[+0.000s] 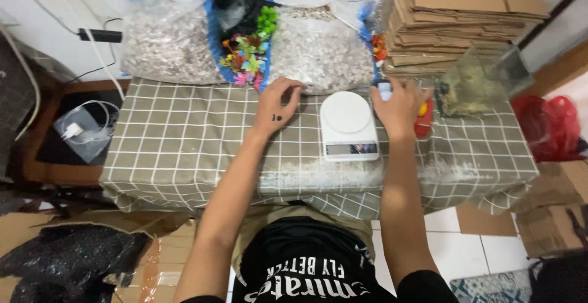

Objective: Packaging aquarium gravel into smaller bags using a scoop and weighing them on a digital scale

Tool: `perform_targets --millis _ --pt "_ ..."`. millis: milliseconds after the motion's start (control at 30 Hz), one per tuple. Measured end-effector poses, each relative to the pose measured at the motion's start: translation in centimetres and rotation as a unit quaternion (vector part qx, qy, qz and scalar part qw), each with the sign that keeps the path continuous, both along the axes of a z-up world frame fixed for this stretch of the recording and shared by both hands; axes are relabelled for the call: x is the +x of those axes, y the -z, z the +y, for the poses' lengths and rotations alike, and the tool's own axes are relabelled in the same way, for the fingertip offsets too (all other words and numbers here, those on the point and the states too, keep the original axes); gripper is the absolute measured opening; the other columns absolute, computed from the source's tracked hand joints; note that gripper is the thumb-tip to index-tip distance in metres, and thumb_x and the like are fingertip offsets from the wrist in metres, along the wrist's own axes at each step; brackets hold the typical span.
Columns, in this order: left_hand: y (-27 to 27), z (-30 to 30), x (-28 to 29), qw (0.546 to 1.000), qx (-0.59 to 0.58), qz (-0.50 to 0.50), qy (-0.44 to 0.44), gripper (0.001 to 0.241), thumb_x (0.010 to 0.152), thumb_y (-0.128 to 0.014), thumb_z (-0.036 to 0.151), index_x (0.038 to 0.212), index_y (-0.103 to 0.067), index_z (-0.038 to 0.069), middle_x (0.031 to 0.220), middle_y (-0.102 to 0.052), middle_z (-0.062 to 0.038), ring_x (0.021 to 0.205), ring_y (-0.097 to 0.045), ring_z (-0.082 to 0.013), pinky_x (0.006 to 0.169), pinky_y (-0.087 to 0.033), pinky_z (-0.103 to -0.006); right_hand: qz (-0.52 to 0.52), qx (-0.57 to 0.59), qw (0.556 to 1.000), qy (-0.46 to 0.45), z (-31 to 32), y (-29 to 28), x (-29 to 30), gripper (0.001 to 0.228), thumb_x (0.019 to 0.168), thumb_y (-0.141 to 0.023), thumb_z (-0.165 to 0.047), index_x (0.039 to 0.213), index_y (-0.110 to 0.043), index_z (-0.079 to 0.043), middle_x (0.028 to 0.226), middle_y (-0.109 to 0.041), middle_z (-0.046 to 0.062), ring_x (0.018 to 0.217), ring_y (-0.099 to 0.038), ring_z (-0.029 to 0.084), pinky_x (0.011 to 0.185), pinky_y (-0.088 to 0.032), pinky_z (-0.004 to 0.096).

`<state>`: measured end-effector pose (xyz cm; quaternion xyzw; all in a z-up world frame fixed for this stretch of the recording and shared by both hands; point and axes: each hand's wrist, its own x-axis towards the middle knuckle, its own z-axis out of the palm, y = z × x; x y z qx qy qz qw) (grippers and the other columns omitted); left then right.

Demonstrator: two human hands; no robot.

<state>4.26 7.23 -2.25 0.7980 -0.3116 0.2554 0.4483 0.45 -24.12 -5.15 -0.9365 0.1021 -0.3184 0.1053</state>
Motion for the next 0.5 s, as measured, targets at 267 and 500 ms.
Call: perform_targets --millis 267,500 --pt "-1.6 -1.2 -2.4 0.991 0.038 0.074 0.107 0.019 0.095 -0.066 0.018 0.112 -0.073 0.011 0.081 -0.073 -0.014 0.076 -0.072 -0.0331 0.075 -0.058 -0.0444 -0.046 0.056 0.97 -0.233 5.0 -4.3 -1.4 0.047 0.092 -0.083 -0.028 0.13 -0.07 -0.005 0.125 -0.061 0.025 0.121 -0.057 0.048 0.108 -0.04 0.058" --pt "-0.7 0.3 -1.1 0.998 0.007 0.031 0.052 0.014 0.094 -0.063 0.007 0.103 -0.072 0.007 0.087 -0.073 -0.016 0.084 -0.072 -0.0376 0.077 -0.058 -0.0424 -0.015 0.071 0.924 -0.376 9.0 -2.7 -1.5 0.05 0.086 -0.084 -0.026 0.128 -0.069 -0.003 0.134 -0.055 0.022 0.13 -0.052 0.045 0.112 -0.04 0.053"
